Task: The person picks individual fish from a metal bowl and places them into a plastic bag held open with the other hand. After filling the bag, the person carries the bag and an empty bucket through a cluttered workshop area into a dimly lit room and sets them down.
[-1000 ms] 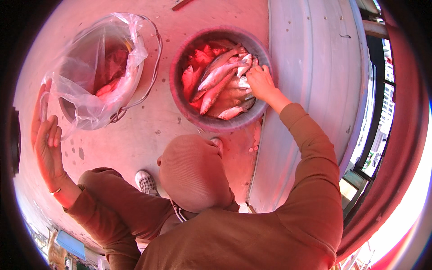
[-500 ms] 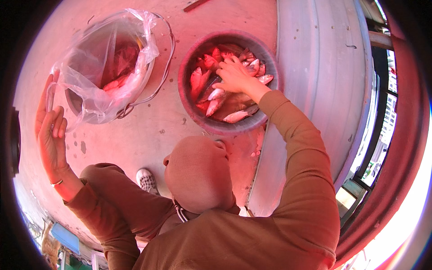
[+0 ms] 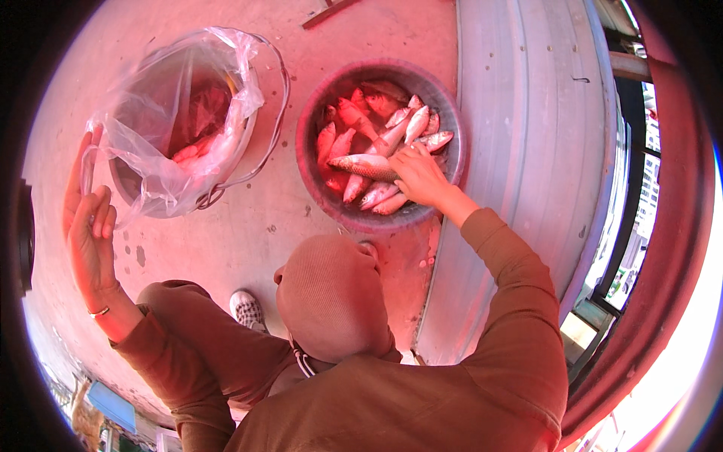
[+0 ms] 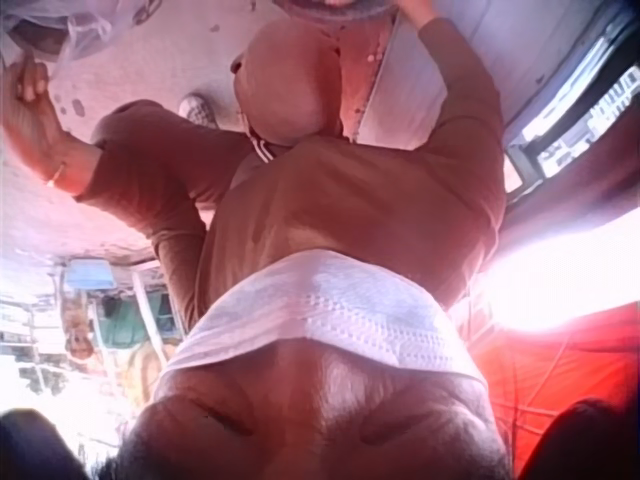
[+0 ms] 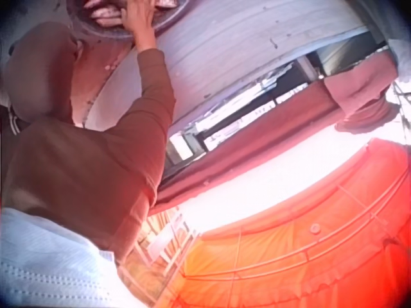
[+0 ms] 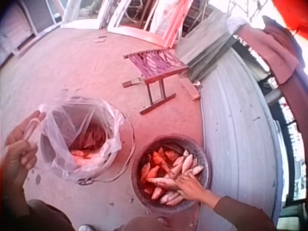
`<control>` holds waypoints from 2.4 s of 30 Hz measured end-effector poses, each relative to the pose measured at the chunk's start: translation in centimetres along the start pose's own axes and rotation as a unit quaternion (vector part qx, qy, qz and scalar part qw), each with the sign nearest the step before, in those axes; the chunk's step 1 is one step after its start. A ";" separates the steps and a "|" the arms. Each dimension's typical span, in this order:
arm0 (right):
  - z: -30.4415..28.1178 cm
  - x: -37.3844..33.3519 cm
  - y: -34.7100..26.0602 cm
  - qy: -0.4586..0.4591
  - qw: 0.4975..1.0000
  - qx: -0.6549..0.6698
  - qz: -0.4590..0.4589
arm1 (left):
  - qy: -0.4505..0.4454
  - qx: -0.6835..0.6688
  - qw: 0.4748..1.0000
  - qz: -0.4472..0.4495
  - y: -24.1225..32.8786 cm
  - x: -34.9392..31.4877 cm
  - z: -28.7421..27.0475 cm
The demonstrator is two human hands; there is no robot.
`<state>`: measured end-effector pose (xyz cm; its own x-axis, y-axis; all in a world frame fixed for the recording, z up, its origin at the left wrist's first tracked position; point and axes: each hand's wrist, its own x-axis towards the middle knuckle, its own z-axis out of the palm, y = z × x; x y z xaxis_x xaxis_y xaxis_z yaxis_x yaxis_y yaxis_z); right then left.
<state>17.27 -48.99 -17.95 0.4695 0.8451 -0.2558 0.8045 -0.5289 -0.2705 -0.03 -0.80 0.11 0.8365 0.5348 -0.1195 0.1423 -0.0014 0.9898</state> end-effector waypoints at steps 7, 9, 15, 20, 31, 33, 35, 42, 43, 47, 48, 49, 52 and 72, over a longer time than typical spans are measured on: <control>-0.4 6.0 -0.3 0.122 0.991 -0.002 0.055 | 0.005 -0.006 1.000 -0.011 0.7 -0.3 1.0; 0.3 9.1 -0.1 0.151 0.985 -0.021 0.079 | 0.010 -0.015 1.000 -0.015 0.9 -0.5 1.2; 3.9 14.2 -0.3 0.155 0.965 -0.120 0.173 | 0.005 -0.040 0.999 -0.028 1.0 -0.7 0.9; 4.8 14.4 0.1 0.149 0.959 -0.127 0.203 | 0.021 -0.069 0.997 -0.024 1.2 -1.0 1.2; 3.1 13.1 1.8 0.117 0.971 -0.013 0.208 | 0.020 -0.083 0.996 -0.024 1.2 -0.9 1.2; 2.2 13.5 1.2 0.093 0.965 0.035 0.241 | 0.023 -0.082 0.996 -0.033 1.2 -1.0 0.8; 0.5 13.8 0.5 0.072 0.944 0.109 0.304 | 0.021 -0.084 0.995 -0.041 1.1 -1.0 0.5; -3.0 12.3 4.6 0.017 0.756 0.568 0.323 | 0.020 -0.091 0.995 -0.033 1.4 -0.6 1.1; -3.3 12.0 5.0 0.026 0.743 0.598 0.299 | 0.021 -0.093 0.995 -0.037 1.3 -0.6 1.1; -5.4 11.0 4.2 0.019 0.735 0.609 0.298 | 0.012 -0.107 0.994 -0.033 1.3 -0.4 1.1; -5.9 10.9 3.9 0.022 0.738 0.600 0.307 | 0.013 -0.109 0.993 -0.035 1.4 -0.4 1.1; -6.1 10.8 3.7 0.026 0.742 0.591 0.315 | 0.014 -0.112 0.993 -0.037 1.5 -0.5 1.1; -6.1 10.8 3.5 0.037 0.756 0.580 0.302 | 0.009 -0.117 0.992 -0.037 1.6 -0.5 0.9; -14.0 12.3 -4.0 0.161 0.834 0.518 0.105 | -0.040 -0.181 0.982 -0.033 2.3 -1.1 -0.2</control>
<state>24.97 -35.37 -7.05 0.7673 0.6153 -0.1810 0.0254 -0.3111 -0.9500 -0.70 -1.17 2.54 0.8725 0.4558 -0.1760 0.0127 0.3389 0.9407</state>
